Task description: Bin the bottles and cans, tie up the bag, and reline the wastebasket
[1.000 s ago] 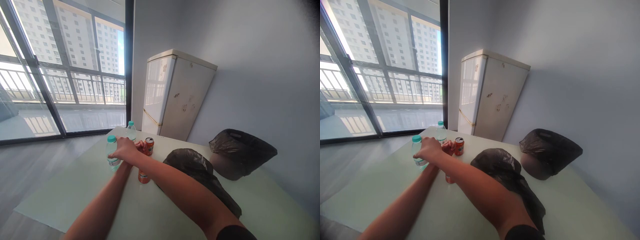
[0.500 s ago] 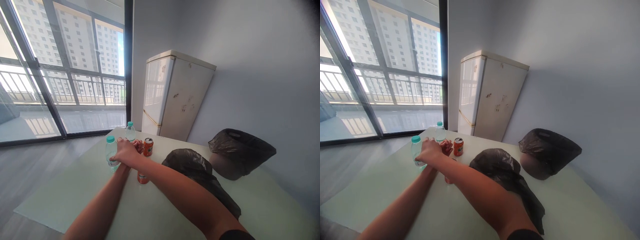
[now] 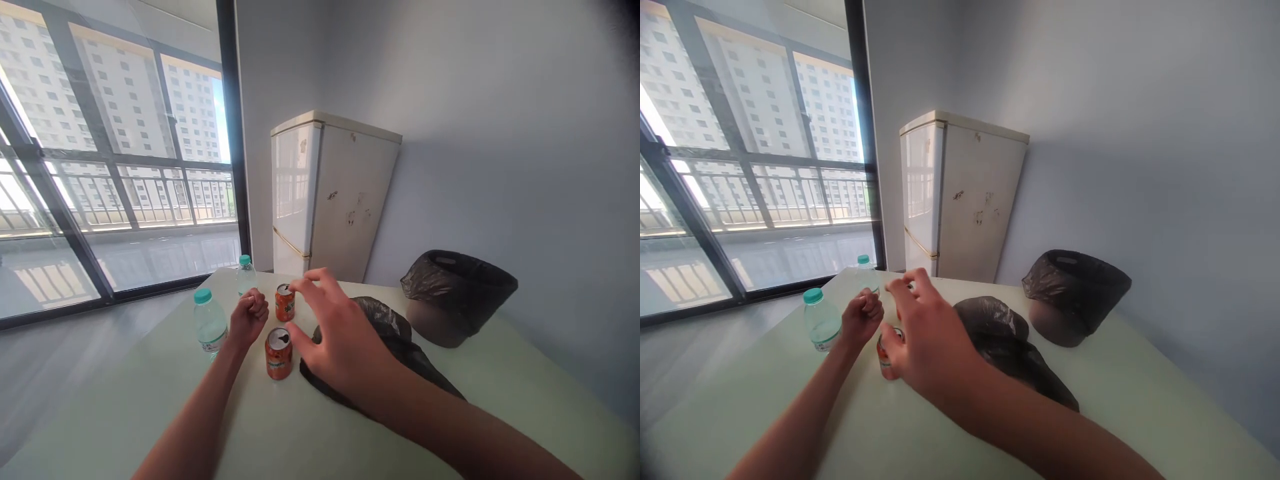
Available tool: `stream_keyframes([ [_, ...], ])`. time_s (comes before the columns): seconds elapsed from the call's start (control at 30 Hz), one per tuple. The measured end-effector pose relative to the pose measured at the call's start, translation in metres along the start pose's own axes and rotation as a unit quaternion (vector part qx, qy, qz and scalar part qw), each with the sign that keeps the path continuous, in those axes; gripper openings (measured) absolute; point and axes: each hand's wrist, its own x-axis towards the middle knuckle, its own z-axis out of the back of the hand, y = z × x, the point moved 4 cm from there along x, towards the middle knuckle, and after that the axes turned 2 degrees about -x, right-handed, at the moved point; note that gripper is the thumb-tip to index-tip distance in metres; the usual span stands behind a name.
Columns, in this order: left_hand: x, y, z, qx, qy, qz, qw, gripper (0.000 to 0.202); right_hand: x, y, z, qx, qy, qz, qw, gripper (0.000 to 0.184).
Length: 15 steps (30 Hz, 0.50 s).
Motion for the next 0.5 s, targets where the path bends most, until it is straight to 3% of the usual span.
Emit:
stream_keyframes([
  [0.13,-0.002,-0.009,-0.020,0.114,0.077,-0.037,0.990,0.028,-0.030,-0.048,0.054,-0.041,-0.070,-0.043,0.996,0.006],
  [0.3,-0.013,-0.022,-0.068,0.181,0.191,-0.084,0.961,0.027,-0.074,-0.151,0.105,-0.080,-0.175,-0.182,0.964,0.015],
  [0.4,-0.022,-0.030,-0.110,0.180,0.278,-0.127,0.935,0.027,-0.102,-0.207,0.119,-0.112,-0.254,-0.219,0.935,0.019],
  [0.5,-0.037,-0.021,-0.153,0.169,0.345,-0.143,0.912,0.028,-0.122,-0.241,0.116,-0.146,-0.339,-0.223,0.902,0.022],
])
